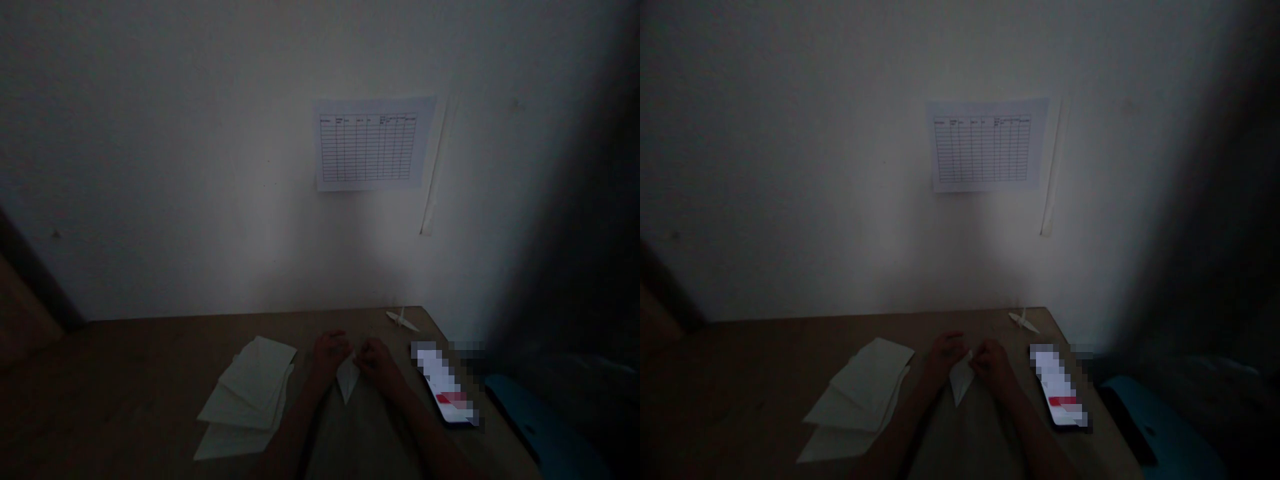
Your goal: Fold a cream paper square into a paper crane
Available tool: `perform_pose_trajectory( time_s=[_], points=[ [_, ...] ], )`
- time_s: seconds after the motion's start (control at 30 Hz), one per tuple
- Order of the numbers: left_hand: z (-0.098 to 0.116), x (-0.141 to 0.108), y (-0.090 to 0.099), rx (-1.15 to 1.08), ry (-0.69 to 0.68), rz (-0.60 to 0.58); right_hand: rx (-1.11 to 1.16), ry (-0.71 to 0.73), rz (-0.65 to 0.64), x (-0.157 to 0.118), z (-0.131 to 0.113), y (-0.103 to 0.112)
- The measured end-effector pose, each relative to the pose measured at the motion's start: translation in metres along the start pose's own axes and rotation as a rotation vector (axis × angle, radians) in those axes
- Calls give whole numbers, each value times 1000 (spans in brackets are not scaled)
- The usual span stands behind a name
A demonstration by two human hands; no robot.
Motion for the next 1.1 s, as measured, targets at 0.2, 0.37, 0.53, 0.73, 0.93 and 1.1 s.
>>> perform_pose_trajectory(
  time_s=[0.2,0.37,0.53,0.73,0.93,1.1],
  points=[
    [-3,0,2,26,-13,6,-11,-24,6,0,3,0],
    [-2,0,5,-3,-22,41,-50,-9,-28,1,1,-1],
    [-3,-1,7,-36,-38,83,-54,-42,-7,2,3,7],
    [-4,0,9,-94,-51,92,-54,-114,29,2,9,11],
    [-2,0,12,-130,-49,116,-105,-141,-37,2,13,9],
    [1,1,22,-145,-63,137,-128,-155,-22,0,15,10]
  ],
)
Point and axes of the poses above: each hand's wrist, its own x-axis towards the middle knuckle, its own y-axis out of the back of the hand, z = x × y, the point moved 10 cm from there along x, towards the middle knuckle, and after that the axes turned 6 degrees about y, right-handed, at the moved point
